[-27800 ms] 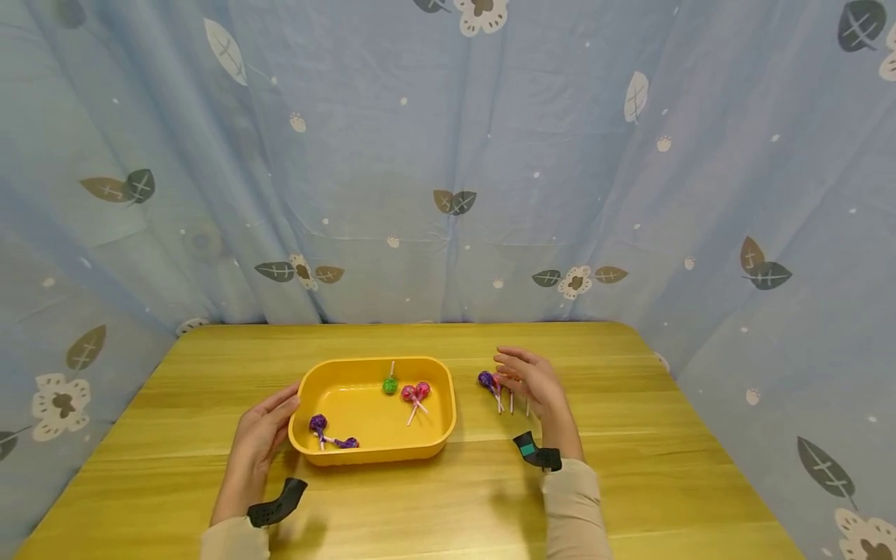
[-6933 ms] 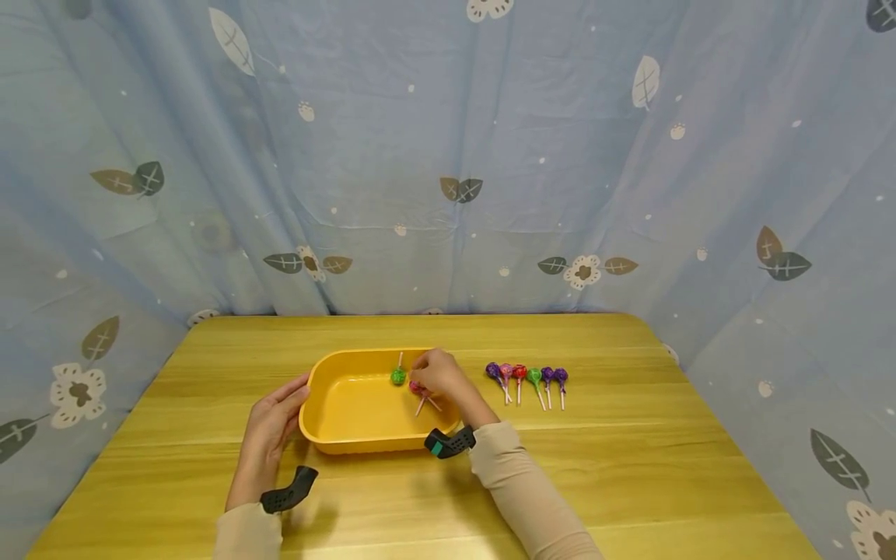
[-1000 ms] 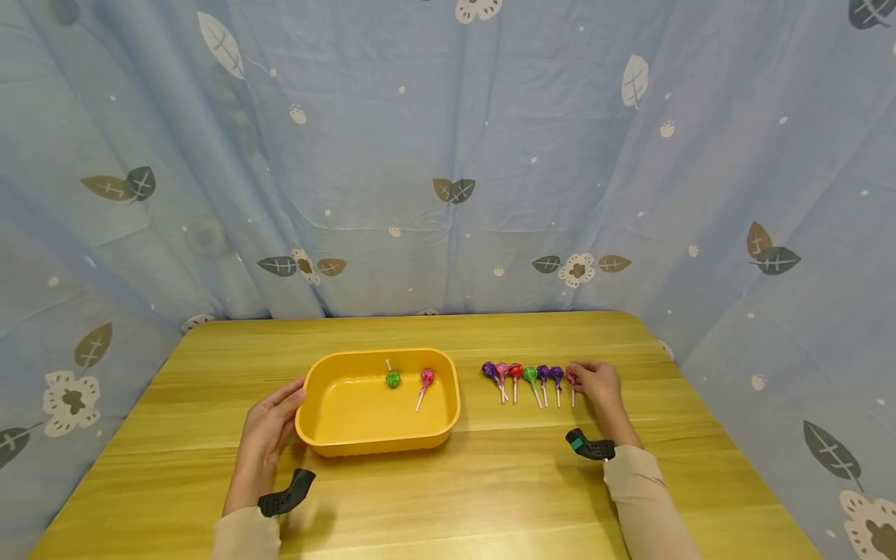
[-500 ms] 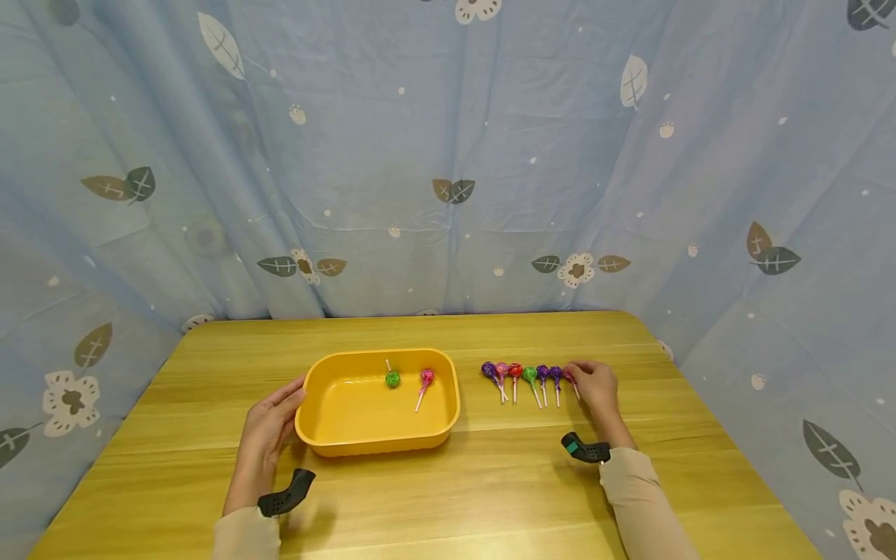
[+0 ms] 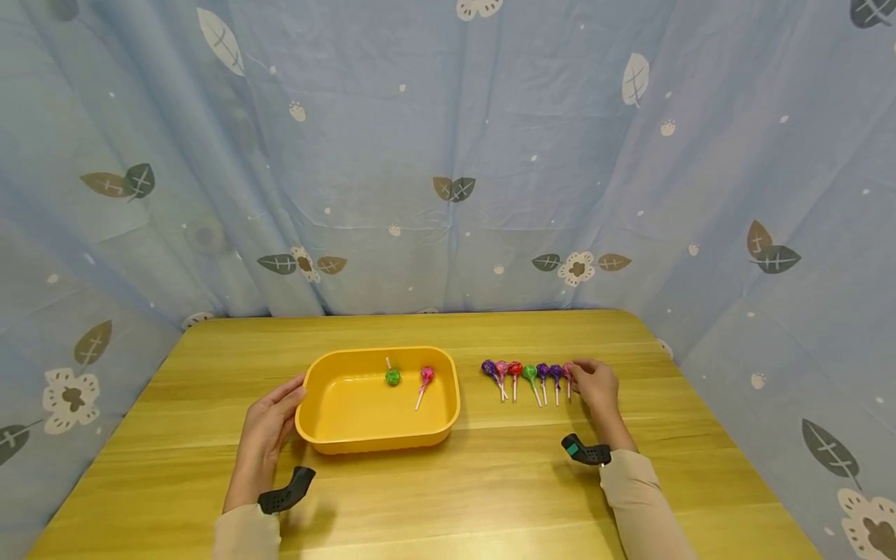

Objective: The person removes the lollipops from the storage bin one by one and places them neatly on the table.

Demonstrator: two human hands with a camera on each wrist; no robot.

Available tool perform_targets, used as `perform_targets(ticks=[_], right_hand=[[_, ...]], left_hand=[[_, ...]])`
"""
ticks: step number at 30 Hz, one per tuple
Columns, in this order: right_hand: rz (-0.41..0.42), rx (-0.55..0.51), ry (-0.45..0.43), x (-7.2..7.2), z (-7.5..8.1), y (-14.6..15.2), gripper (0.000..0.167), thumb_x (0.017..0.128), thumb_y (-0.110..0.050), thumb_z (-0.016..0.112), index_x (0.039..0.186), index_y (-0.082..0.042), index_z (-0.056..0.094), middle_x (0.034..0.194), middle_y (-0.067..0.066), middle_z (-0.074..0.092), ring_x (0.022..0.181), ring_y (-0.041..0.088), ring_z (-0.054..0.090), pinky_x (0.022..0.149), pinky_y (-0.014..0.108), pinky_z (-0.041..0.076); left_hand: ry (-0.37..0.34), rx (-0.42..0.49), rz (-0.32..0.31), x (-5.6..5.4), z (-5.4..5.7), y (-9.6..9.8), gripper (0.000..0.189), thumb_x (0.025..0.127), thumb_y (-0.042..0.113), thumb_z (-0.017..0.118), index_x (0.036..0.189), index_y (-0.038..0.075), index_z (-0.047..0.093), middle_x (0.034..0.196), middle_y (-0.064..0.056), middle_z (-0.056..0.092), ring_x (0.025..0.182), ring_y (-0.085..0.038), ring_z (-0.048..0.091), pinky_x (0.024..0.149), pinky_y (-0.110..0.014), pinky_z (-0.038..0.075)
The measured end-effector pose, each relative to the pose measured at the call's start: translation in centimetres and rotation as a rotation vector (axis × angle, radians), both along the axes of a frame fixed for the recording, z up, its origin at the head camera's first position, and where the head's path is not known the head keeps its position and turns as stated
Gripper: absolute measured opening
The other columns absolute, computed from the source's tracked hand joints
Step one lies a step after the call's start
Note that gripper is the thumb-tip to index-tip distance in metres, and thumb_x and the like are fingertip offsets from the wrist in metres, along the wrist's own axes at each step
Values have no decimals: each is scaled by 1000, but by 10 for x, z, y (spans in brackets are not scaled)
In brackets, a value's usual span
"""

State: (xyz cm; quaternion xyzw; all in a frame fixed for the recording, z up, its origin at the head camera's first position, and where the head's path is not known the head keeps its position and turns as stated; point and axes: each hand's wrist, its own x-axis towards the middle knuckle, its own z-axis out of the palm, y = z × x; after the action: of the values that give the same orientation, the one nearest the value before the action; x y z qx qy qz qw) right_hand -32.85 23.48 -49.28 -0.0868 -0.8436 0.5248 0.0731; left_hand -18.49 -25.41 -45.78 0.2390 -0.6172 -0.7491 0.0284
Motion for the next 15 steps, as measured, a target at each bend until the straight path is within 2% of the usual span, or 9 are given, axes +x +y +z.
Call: perform_targets(ticks=[5,10,13,15], right_hand=[[-40,-17,6,5,7,0,32,96,-11,53,121,7,61,109,25,60,76,26,62,56,22,53],[-59,-88,3,10,16,-3,32,97,-11,52,123,4,61,109,21,59,73,26,60,53,24,52],[-43,-113,21,13,21,-8,32,96,-10,52,124,4,61,110,22,59,79,31,62,57,27,54],[-25,-116,31,16,25,-12,31,97,-9,52,124,4,61,112,22,60,85,34,62,63,30,55]], left_hand=[[6,12,-1,0,1,0,57,95,23,64,147,8,42,111,15,64,96,1,64,86,-21,50],[27,13,-4,0,1,0,57,96,21,62,147,6,41,100,19,65,97,-1,64,86,-21,51],[23,11,-7,1,1,-1,56,96,22,62,147,7,41,105,17,65,98,-1,64,86,-21,51],[14,4,-10,0,0,-1,57,96,23,62,147,8,42,115,13,64,99,-1,63,86,-21,51]])
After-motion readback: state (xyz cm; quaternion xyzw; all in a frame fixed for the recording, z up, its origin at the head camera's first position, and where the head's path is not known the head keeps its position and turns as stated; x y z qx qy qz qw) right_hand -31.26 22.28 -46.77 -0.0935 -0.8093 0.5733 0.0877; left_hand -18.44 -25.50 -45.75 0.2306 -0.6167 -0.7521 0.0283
